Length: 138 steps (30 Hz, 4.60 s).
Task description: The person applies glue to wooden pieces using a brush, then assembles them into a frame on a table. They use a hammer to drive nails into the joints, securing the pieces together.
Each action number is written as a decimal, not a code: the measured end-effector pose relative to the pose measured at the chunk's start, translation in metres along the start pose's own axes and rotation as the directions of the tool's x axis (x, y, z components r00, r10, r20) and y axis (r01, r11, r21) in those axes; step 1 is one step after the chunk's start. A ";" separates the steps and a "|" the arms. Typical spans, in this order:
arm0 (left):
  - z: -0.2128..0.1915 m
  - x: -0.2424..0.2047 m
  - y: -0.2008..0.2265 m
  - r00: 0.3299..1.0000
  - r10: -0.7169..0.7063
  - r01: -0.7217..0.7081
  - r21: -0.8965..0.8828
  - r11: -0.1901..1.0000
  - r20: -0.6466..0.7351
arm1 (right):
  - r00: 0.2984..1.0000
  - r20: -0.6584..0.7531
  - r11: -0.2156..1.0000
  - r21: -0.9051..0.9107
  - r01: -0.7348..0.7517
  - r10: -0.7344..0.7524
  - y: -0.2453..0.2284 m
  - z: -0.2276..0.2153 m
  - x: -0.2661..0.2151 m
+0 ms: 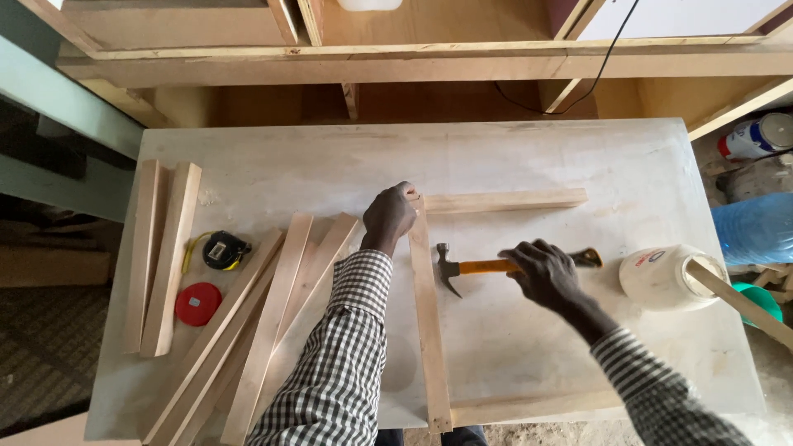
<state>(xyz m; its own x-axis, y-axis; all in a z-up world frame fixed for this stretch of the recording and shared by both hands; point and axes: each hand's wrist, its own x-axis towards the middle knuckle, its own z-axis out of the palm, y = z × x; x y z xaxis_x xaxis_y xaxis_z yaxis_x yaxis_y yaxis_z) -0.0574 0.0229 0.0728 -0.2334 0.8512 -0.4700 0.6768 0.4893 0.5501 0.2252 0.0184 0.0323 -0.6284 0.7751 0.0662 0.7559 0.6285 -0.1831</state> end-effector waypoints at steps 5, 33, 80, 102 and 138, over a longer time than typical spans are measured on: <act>-0.003 -0.005 0.003 1.000 0.015 -0.015 0.002 1.000 -0.014 | 0.956 0.155 0.959 0.180 0.221 -0.249 -0.003 -0.016 0.024; 0.005 0.004 0.003 0.999 -0.010 0.009 -0.020 1.000 -0.032 | 0.970 0.230 0.988 0.153 0.037 -0.072 -0.011 -0.014 0.080; 0.027 0.013 -0.020 0.986 -0.026 0.026 -0.002 1.000 -0.167 | 0.922 -0.292 0.777 0.629 -0.015 0.255 -0.124 -0.042 0.032; 0.011 -0.211 -0.053 0.997 -0.077 -0.038 -0.982 -0.187 -0.024 | 0.429 0.544 -0.290 0.800 -0.525 0.721 -0.087 -0.019 -0.199; 0.023 -0.262 -0.099 0.927 -0.136 0.017 -0.323 0.946 -0.349 | 0.600 0.422 0.554 0.241 -0.797 0.679 -0.110 -0.060 -0.177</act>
<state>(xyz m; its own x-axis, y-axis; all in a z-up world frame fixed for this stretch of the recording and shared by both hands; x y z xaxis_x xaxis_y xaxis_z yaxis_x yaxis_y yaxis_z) -0.0467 -0.2527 0.1255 -0.5521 0.7891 -0.2693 0.4109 0.5386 0.7356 0.2643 -0.1839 0.1000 0.0590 0.8649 -0.4985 0.8756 -0.2847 -0.3902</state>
